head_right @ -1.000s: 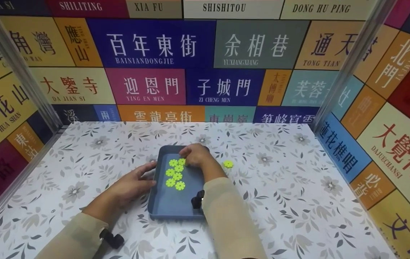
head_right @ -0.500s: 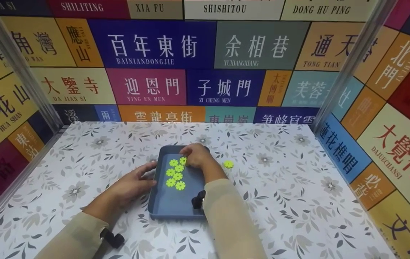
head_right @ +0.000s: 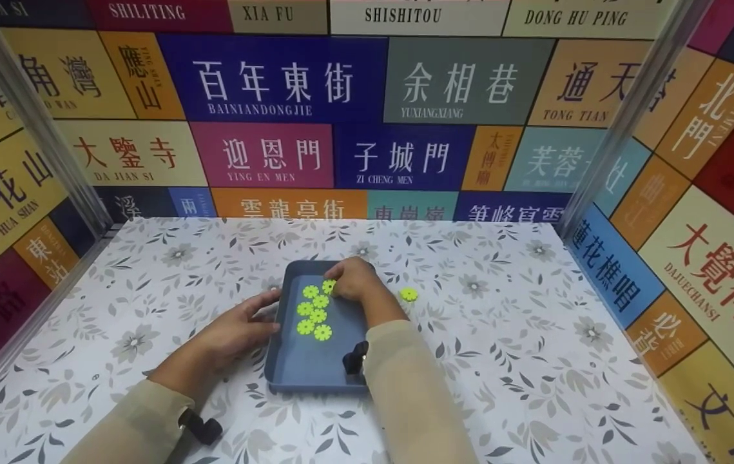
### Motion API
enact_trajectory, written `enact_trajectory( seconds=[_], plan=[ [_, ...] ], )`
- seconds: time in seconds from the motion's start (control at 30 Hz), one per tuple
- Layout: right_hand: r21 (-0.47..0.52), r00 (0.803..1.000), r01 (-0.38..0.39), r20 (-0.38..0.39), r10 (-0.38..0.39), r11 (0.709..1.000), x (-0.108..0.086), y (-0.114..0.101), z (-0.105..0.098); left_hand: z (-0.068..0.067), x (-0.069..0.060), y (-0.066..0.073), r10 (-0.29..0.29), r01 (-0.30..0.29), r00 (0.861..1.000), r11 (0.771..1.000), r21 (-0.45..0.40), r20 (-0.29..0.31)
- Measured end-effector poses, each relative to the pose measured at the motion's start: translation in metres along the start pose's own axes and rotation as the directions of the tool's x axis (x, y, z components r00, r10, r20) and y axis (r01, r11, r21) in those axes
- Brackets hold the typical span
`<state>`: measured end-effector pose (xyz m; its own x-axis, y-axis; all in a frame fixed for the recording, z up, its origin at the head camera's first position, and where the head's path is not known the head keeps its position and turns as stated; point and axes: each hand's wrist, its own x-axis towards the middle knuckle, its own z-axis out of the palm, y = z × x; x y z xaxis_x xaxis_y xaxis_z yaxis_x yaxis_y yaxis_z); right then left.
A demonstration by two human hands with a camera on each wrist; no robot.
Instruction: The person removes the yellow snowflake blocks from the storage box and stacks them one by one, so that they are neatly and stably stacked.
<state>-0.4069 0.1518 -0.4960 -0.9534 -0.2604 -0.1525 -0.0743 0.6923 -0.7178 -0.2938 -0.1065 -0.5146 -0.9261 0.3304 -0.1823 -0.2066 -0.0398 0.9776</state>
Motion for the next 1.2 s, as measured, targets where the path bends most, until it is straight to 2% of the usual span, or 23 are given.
enact_trajectory(
  seconds=[0.3,0.4,0.47,0.6,0.8,0.97,1.2],
  plan=[
    [-0.023,1.0,-0.02,-0.013,0.02,1.0,0.003,-0.001,-0.002,-0.001,-0.002,0.001,-0.007,0.007,1.0,1.0,-0.001,-0.002],
    [0.01,0.999,-0.035,-0.025,0.036,0.999,0.002,-0.002,-0.002,0.0,-0.002,0.001,-0.006,0.006,1.0,1.0,-0.005,-0.004],
    [0.073,0.999,-0.042,-0.026,0.044,0.996,0.001,-0.003,-0.002,0.001,-0.002,0.001,-0.008,0.008,1.0,1.0,0.002,-0.005],
    [0.231,0.998,-0.053,-0.014,0.058,0.971,0.0,-0.005,-0.005,0.002,-0.003,0.003,-0.018,0.019,1.0,1.0,0.025,-0.024],
    [0.414,0.999,-0.051,0.009,0.052,0.909,-0.004,-0.012,-0.017,0.002,-0.003,0.003,-0.019,0.02,0.999,0.999,0.043,-0.036],
    [0.484,1.0,-0.016,-0.004,0.02,0.875,-0.016,-0.021,-0.033,0.002,-0.004,0.003,-0.021,0.023,0.999,0.998,0.052,-0.038],
    [0.488,0.997,0.032,-0.076,0.006,0.872,-0.038,-0.015,-0.058,0.0,-0.003,0.002,-0.029,0.031,0.998,0.998,0.05,-0.05]
  ],
)
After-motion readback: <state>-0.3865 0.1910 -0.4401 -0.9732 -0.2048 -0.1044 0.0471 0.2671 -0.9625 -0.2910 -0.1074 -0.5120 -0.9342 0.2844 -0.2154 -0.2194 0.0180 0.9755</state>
